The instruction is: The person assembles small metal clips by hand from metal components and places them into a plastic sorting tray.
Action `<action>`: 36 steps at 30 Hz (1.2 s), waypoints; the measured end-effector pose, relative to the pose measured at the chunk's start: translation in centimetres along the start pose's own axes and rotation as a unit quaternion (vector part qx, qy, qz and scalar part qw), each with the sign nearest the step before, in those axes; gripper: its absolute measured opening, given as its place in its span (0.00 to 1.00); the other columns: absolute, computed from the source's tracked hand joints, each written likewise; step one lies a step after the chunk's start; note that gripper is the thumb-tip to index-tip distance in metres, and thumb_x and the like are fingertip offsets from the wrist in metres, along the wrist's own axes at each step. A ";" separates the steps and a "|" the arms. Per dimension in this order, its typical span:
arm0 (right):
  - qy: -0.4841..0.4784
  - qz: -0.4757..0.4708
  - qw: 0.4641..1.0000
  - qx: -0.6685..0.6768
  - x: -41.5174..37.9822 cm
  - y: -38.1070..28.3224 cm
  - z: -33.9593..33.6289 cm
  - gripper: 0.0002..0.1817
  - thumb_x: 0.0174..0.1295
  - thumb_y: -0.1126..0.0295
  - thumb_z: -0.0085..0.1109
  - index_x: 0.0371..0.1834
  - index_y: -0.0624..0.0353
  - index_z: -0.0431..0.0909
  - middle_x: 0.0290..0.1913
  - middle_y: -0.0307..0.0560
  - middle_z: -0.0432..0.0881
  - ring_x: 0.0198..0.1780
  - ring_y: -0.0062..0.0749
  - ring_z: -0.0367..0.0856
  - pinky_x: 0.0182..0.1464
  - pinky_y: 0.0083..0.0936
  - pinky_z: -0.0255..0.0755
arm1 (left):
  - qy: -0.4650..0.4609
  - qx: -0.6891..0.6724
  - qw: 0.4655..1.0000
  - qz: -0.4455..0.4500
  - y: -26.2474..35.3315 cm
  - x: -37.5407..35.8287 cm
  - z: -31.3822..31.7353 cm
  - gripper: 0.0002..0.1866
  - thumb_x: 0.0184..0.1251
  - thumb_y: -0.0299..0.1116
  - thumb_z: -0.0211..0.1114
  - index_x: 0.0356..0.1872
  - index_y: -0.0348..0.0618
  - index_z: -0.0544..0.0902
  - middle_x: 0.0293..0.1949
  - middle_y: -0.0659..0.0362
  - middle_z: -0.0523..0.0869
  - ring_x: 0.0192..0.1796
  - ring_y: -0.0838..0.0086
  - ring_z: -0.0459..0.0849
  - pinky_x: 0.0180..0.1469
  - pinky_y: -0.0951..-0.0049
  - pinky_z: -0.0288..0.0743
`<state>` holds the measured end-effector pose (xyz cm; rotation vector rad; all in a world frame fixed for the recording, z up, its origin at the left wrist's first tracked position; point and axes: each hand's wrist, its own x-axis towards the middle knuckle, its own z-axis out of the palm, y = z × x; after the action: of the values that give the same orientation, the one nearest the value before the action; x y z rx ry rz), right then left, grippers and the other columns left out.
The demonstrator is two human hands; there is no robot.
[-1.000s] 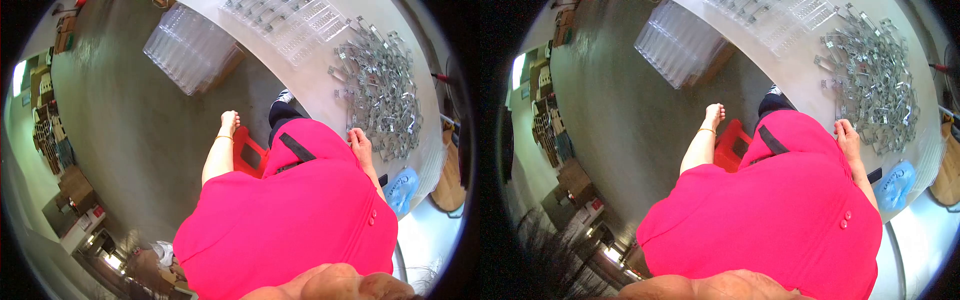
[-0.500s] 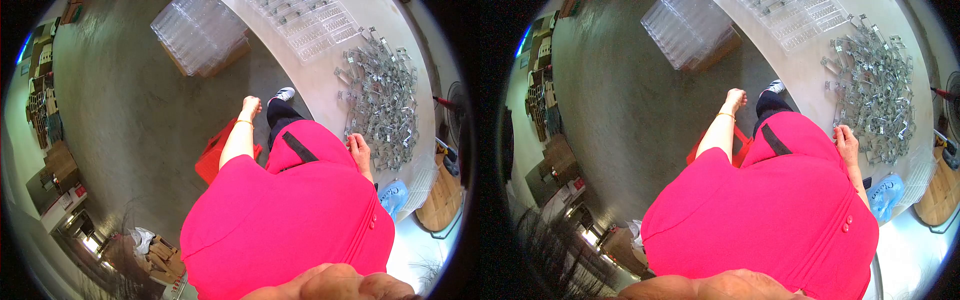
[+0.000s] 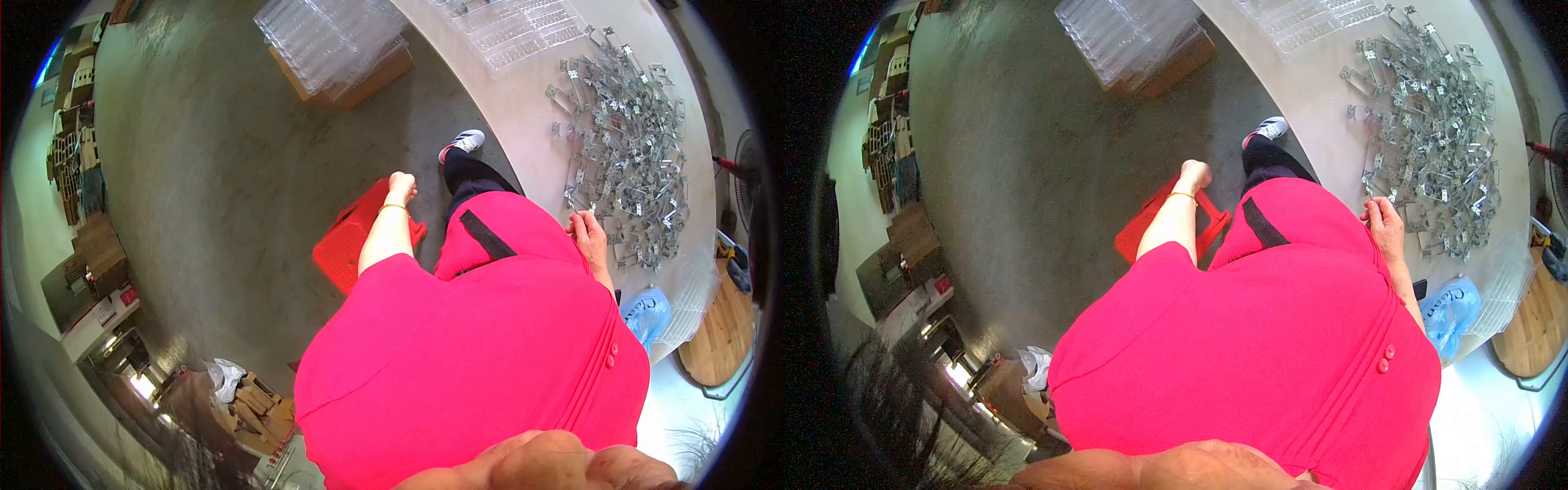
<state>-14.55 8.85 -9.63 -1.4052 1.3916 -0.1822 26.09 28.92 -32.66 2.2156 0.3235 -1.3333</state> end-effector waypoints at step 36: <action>-0.024 0.110 0.993 0.032 1.6 -5.3 12.4 0.08 0.76 0.68 0.53 0.48 0.59 0.79 0.33 0.35 0.84 0.34 0.15 0.80 0.37 0.18 0.74 | -0.086 0.583 0.793 0.157 11.8 5.4 -8.2 0.15 0.63 0.33 0.62 0.50 0.45 0.88 0.57 0.46 0.85 0.62 0.49 0.82 0.62 0.56 0.78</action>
<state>-1.74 12.95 -11.43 -1.1863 1.4755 -0.0491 40.21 23.30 -30.64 2.7794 -1.2267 -1.7452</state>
